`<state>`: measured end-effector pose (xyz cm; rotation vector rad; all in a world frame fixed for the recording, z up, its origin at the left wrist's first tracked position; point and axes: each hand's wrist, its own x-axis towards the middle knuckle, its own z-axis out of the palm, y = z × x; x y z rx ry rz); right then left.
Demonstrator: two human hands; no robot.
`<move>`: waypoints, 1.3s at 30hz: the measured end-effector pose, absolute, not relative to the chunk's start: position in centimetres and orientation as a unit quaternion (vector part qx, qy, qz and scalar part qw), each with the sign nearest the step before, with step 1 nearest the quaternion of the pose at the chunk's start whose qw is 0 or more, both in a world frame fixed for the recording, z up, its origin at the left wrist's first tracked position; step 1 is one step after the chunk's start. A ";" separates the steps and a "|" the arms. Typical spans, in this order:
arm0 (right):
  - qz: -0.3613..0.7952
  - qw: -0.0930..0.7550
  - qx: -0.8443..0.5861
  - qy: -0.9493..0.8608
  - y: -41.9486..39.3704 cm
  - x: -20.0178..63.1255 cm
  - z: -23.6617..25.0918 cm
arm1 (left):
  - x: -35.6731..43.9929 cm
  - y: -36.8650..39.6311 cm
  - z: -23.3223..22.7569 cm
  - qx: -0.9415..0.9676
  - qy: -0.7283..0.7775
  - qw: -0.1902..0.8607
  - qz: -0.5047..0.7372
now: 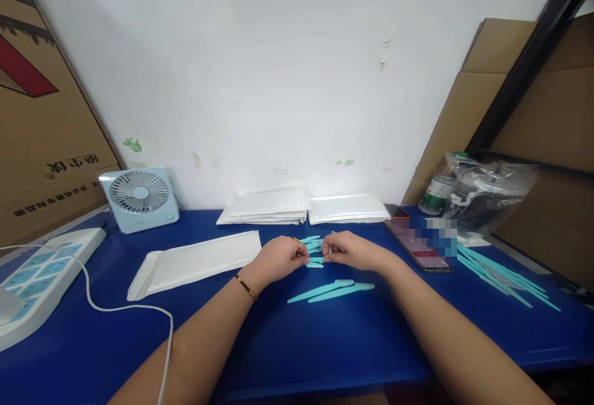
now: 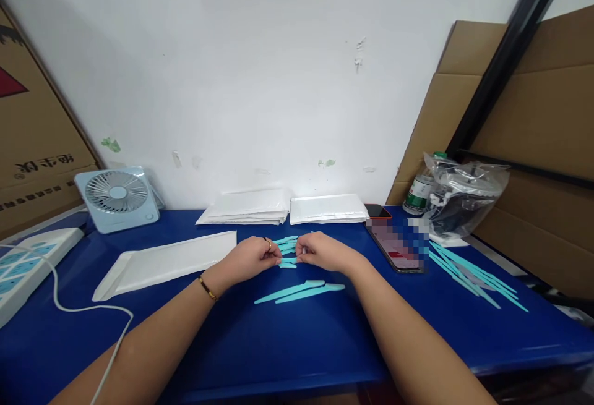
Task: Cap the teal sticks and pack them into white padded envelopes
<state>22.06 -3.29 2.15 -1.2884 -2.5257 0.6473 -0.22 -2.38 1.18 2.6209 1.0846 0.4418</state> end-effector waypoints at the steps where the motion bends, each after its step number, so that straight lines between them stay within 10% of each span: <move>1: 0.228 0.127 -0.443 -0.858 -3.2 22.2 2.2 | -0.2 -2.2 1.1 0.902 0.382 0.123 0.157; 10: 0.226 0.149 -0.485 -0.832 -2.5 25.4 2.8 | -0.9 -0.7 0.6 0.877 0.430 0.103 0.189; 17: 0.252 -0.022 -0.410 -0.876 -4.5 22.5 3.3 | 0.2 -2.8 1.2 0.907 0.357 0.161 0.154; 32: 0.204 0.133 -0.523 -0.817 -2.8 25.4 3.0 | -0.6 -1.4 0.7 0.889 0.415 0.066 0.182; 39: 0.272 -0.121 -0.490 -0.819 -4.6 25.1 3.5 | 1.5 -4.8 0.9 0.940 0.291 0.115 0.139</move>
